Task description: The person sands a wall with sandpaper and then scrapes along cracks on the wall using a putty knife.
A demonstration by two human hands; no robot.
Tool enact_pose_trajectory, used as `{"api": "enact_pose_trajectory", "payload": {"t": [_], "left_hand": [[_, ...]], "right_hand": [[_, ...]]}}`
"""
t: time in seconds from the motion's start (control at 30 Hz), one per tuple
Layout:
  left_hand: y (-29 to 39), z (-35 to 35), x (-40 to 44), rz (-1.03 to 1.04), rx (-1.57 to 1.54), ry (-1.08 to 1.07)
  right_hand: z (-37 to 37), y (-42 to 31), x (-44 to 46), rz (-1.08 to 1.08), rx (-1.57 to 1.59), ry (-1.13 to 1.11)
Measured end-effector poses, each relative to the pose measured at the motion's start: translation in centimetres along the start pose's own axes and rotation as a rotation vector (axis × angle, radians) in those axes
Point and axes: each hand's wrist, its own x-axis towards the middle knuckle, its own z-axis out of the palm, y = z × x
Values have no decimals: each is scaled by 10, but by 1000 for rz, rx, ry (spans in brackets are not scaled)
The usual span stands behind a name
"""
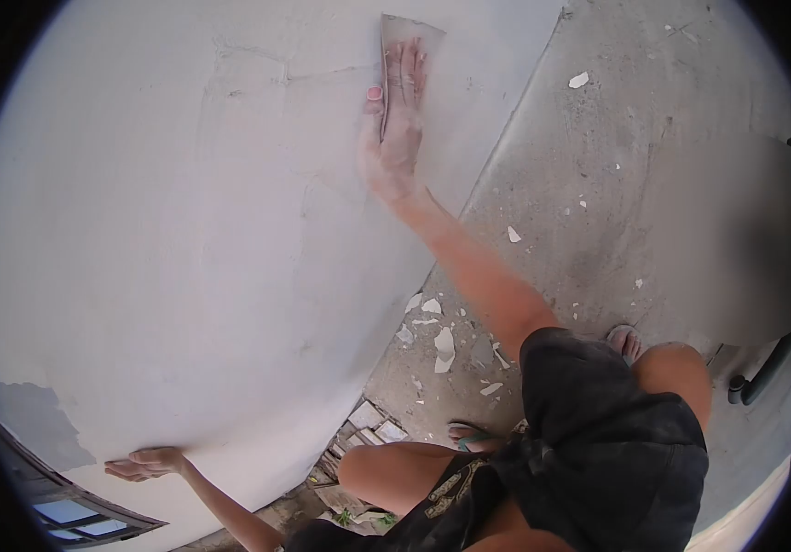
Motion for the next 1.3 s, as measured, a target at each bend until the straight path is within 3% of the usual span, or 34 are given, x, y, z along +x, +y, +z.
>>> {"api": "enact_pose_trajectory", "payload": {"t": [0.03,0.13,0.2,0.23,0.3,0.37,0.4,0.47,0.5,0.57,0.63,0.7,0.73,0.87,0.93,1.03,1.13,1.2,1.3], "left_hand": [[2,1,-1,7,10,3],[2,2,-6,-12,29,5],[0,5,-4,-29,29,7],[-1,5,-4,-36,22,4],[-4,1,-7,-58,22,-1],[-2,3,-6,-65,12,-18],[3,1,-5,-68,11,-25],[1,3,-2,-12,17,-14],[1,2,-5,4,24,-11],[2,0,-4,21,25,-23],[1,0,-3,24,32,-16],[0,1,-5,18,34,-4],[-4,0,-5,2,27,-13],[-2,0,-8,-38,16,-16],[1,2,-3,-33,15,-20],[-2,1,-7,-45,17,-37],[-11,5,-8,-19,0,-29],[-4,3,-8,-19,-12,-16],[-1,4,-8,-41,-21,0]], "right_hand": [[8,-25,2,-198,-7,-97],[3,-31,11,-522,41,-429],[-16,28,4,-447,-87,-310],[-30,66,-5,-240,-3,-200],[-31,78,-12,95,72,-54],[-14,25,-5,372,29,39],[-2,-5,-4,140,40,-29],[21,-78,-17,-387,9,-398],[31,-92,-22,-731,-249,-413],[25,-73,-10,-817,-139,-509],[-3,-28,0,-500,-104,-437],[-29,44,1,-212,-69,-205],[-37,63,-2,78,14,-85],[-9,2,9,201,73,-10],[12,-62,-11,-281,46,-313],[16,-51,-4,-668,36,-560],[-19,34,16,-358,-226,-163],[-39,56,23,81,-264,-21],[-8,17,14,136,-122,62]]}}
